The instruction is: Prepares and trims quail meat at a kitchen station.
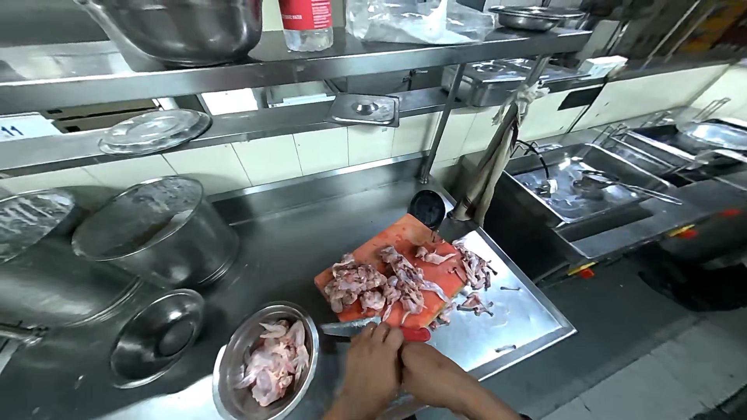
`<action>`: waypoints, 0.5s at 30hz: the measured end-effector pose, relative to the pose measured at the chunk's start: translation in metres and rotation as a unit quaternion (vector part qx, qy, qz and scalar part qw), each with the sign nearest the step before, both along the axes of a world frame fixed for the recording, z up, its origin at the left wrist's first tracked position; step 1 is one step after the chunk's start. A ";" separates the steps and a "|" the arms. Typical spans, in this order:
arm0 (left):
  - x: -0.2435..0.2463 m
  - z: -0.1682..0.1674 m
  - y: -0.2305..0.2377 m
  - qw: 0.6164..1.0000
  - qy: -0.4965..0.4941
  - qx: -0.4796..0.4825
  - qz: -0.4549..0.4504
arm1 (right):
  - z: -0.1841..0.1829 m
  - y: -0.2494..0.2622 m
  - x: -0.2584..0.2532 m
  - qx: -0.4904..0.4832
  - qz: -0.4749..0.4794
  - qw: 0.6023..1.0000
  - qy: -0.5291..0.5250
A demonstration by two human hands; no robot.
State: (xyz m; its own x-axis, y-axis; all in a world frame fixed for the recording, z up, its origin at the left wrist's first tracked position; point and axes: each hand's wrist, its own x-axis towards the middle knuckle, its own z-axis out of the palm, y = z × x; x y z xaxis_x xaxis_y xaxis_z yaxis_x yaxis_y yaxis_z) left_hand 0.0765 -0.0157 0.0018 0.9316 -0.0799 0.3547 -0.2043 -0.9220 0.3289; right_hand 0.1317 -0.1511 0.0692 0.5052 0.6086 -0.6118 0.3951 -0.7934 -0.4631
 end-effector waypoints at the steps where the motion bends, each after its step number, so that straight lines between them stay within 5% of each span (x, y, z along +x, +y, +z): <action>1: 0.001 0.004 -0.001 1.000 0.012 0.002 0.007 | 0.000 -0.001 0.001 0.013 -0.008 1.000 0.005; 7: 0.007 0.025 0.017 0.970 0.227 -0.086 -0.029 | 0.006 -0.006 0.002 0.021 0.006 0.999 -0.033; 11: 0.012 0.029 0.028 0.955 0.231 -0.155 -0.103 | 0.025 -0.013 0.006 0.021 0.076 0.992 -0.103; 13: 0.018 0.039 0.030 0.930 0.203 -0.285 -0.116 | 0.033 -0.018 0.016 0.109 0.073 0.984 -0.121; 15: 0.024 0.053 0.021 0.853 0.167 -0.486 -0.090 | 0.036 -0.019 0.027 0.261 0.010 0.960 -0.097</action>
